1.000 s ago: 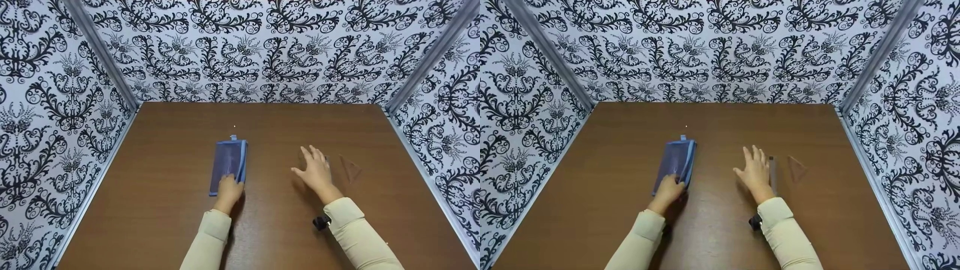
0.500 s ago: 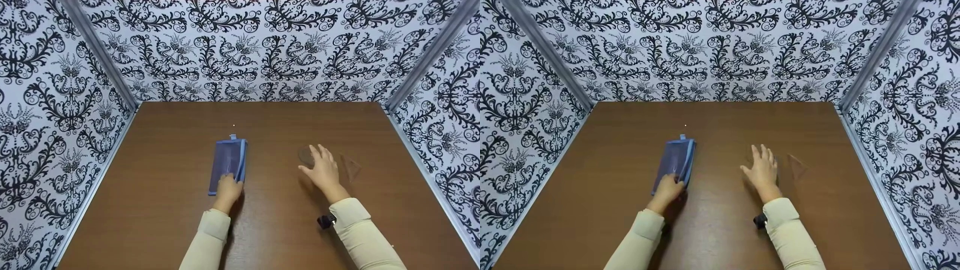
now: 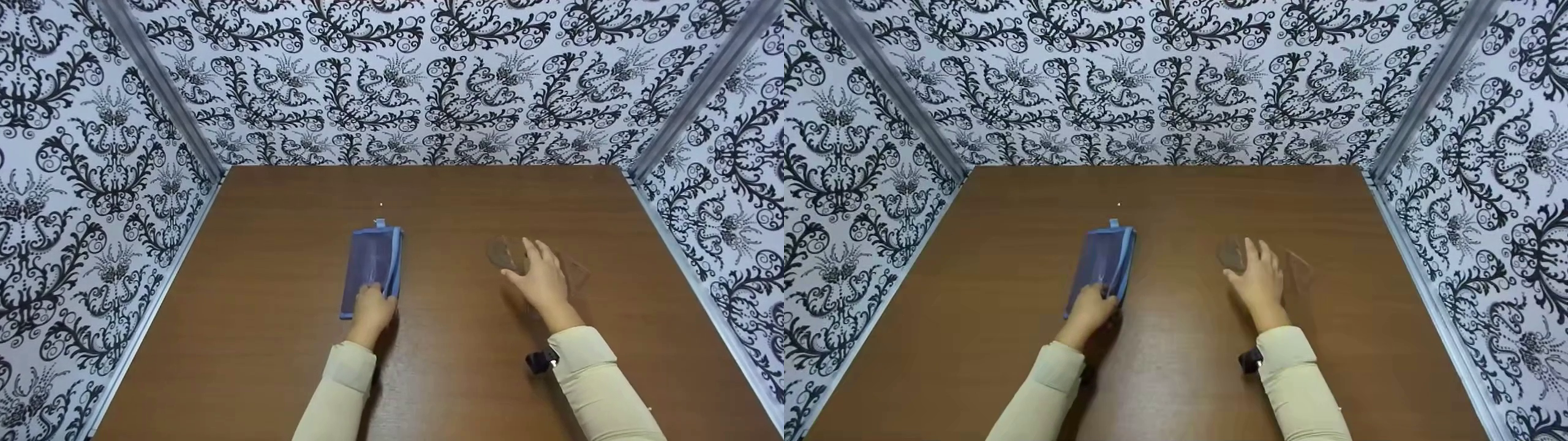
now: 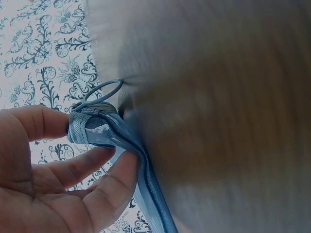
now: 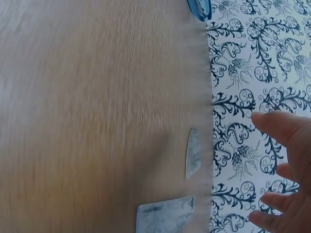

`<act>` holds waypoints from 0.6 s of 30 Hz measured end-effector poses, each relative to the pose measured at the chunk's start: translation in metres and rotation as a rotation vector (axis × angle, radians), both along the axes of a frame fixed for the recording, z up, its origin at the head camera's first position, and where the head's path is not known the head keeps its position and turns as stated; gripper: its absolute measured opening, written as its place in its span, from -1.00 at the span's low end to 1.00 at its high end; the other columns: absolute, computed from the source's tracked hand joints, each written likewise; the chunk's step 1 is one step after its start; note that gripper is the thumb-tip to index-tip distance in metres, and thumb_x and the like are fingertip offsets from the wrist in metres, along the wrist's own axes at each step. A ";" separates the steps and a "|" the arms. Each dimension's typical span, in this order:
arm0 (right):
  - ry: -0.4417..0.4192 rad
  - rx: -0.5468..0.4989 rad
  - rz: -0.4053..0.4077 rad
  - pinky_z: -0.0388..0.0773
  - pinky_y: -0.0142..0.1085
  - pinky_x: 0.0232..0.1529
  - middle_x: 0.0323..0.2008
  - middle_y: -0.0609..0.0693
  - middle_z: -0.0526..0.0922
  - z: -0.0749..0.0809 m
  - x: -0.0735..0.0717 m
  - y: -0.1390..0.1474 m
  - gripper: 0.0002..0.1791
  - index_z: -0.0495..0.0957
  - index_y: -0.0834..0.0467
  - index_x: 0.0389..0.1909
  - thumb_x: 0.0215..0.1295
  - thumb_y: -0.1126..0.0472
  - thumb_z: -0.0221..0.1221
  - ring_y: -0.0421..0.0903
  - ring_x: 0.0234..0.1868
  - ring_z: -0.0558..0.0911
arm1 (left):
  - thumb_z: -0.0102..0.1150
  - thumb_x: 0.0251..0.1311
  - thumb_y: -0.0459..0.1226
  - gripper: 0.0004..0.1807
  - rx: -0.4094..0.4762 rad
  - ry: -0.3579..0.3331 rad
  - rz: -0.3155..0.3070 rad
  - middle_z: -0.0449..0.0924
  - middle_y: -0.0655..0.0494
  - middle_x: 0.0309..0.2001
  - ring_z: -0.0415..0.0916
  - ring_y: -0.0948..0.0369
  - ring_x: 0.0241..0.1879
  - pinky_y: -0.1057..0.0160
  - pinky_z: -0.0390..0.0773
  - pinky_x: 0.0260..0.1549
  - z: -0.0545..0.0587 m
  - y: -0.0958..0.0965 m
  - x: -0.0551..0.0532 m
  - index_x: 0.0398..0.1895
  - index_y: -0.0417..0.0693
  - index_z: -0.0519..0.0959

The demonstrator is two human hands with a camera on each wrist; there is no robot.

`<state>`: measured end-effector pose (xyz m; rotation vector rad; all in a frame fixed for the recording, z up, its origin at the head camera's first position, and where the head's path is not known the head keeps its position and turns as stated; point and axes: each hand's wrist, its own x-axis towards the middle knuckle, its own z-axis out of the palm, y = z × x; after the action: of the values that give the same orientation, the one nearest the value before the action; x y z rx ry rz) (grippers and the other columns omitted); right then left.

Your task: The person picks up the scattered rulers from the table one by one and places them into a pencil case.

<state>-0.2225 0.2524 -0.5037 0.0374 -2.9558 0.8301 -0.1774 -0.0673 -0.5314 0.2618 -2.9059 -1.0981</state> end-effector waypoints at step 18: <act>-0.092 -0.081 -0.067 0.12 0.27 0.28 0.38 0.44 0.07 -0.008 0.002 0.017 -0.03 0.00 0.29 0.48 0.20 -0.01 0.29 0.42 0.36 0.11 | 0.11 0.18 -0.25 -0.46 0.050 -0.080 0.001 0.41 -0.38 0.13 0.38 -0.24 0.15 -0.11 0.40 0.13 0.001 -0.002 -0.002 0.19 -0.42 0.44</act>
<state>-0.2208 0.2691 -0.5114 -0.1068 -2.9854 0.9664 -0.1793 -0.0691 -0.5304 0.3159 -2.9499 -1.1888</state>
